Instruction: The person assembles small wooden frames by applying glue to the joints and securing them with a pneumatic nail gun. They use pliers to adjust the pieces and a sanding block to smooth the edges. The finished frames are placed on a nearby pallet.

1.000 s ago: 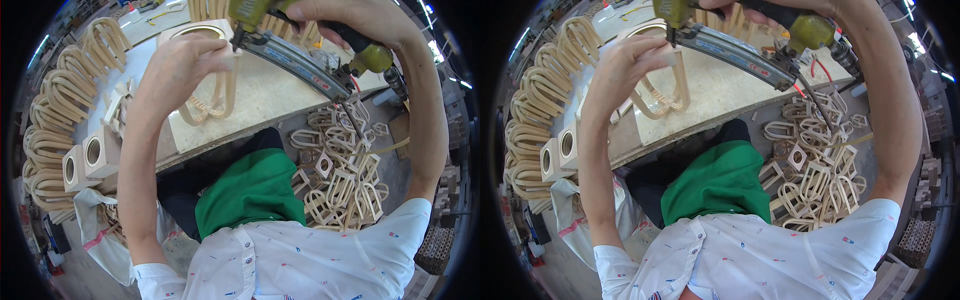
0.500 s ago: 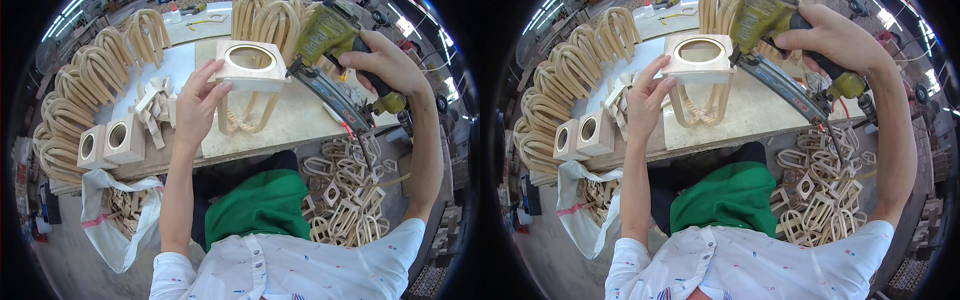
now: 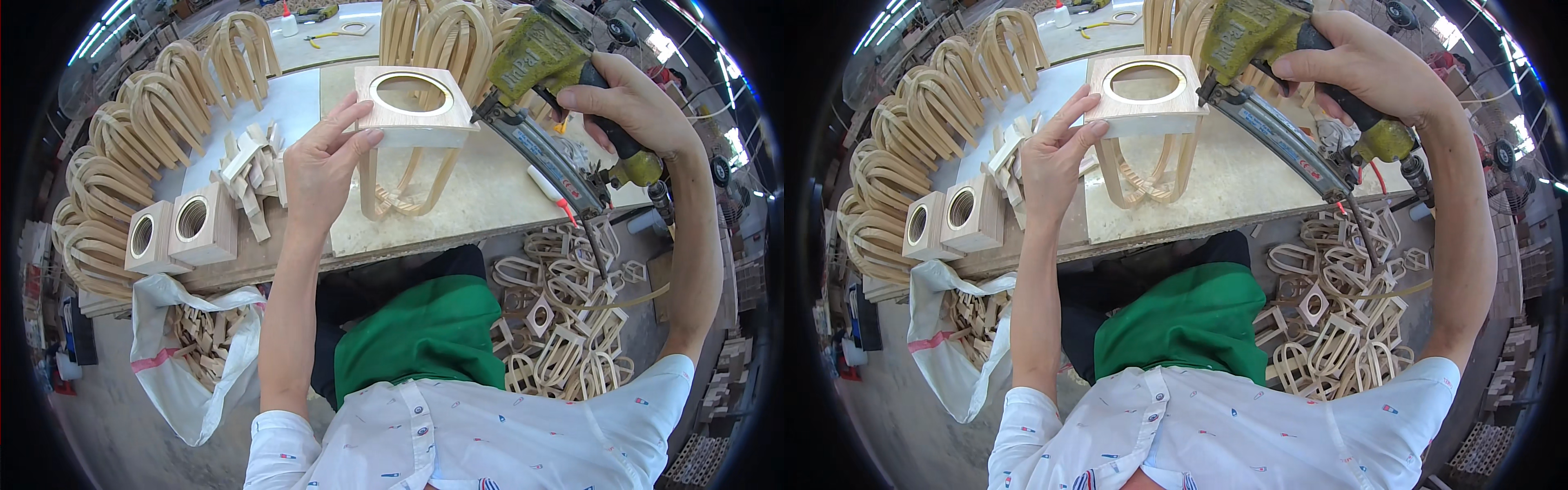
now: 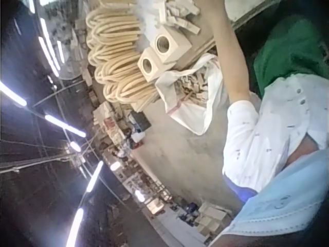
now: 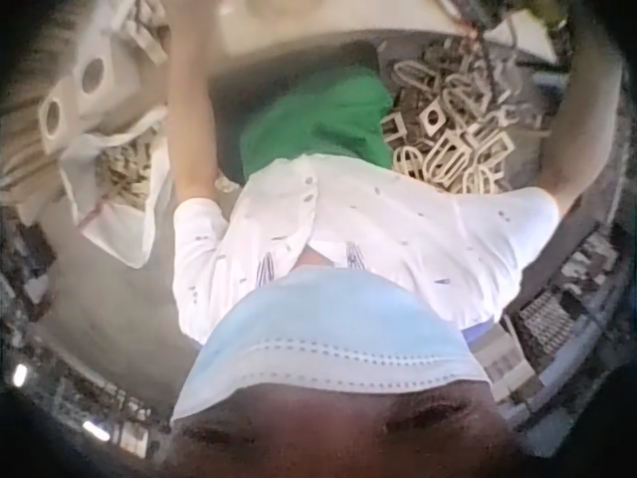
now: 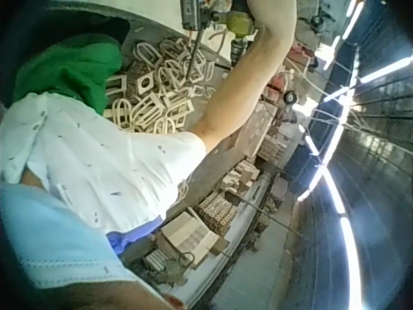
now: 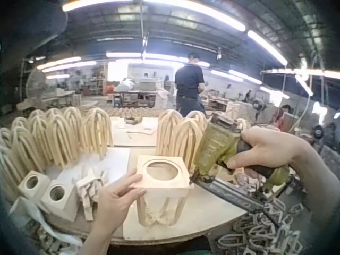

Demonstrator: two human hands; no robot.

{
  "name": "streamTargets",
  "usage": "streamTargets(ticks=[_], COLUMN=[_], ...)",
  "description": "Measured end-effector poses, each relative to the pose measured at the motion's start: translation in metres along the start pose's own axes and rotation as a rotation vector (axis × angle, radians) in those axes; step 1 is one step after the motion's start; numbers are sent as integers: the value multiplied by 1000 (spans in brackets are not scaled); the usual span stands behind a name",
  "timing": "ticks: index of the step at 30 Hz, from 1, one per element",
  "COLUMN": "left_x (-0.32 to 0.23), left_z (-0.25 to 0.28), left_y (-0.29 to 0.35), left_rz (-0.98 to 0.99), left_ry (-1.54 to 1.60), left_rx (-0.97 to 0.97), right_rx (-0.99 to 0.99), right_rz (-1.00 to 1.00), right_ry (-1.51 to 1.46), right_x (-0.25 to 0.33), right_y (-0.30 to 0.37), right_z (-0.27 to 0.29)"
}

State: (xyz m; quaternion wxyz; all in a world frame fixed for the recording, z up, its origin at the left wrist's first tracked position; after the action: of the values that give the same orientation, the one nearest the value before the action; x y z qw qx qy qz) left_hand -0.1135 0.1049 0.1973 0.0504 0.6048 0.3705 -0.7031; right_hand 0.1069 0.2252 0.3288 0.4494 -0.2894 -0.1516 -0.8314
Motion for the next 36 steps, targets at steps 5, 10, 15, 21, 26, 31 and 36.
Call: streamTargets(ticks=[5, 10, 15, 21, 26, 31, 36], left_x=[-2, -3, -3, -6, -5, -5, -8], left_z=[1, -2, -2, -3, -5, -4, -5], left_y=[1, 6, 8, 8, 9, 8, 7], left_rz=[-14, -14, -35, -46, -52, -70, -81], left_ry=[-39, 3, -17, -20, 7, -6, -43], left_rx=[-10, 13, 17, 19, 12, 20, 6], right_rx=[-50, 66, 98, -26, 36, 55, 116], right_rz=[38, 57, -54, 30, -141, -96, -46], right_ry=[18, 18, 189, 426, 357, 293, 159], right_x=[19, 52, 67, 97, 80, 80, 70], right_y=[-4, -21, -32, -23, -33, -34, -36], right_z=[-2, -25, -31, -33, -33, -38, -40])
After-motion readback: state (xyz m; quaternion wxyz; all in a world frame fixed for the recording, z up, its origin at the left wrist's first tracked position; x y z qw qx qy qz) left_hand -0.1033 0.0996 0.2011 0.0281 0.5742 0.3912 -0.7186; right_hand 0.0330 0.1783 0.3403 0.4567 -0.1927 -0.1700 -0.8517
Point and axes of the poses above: each hand's wrist, its own y-axis away from the middle knuckle, its own z-axis out of the back of the hand, x = y × z, the point moved 10 cm from there along -y, towards the middle knuckle, and after that the axes turned 1 degree about z, right-handed, at the moved point
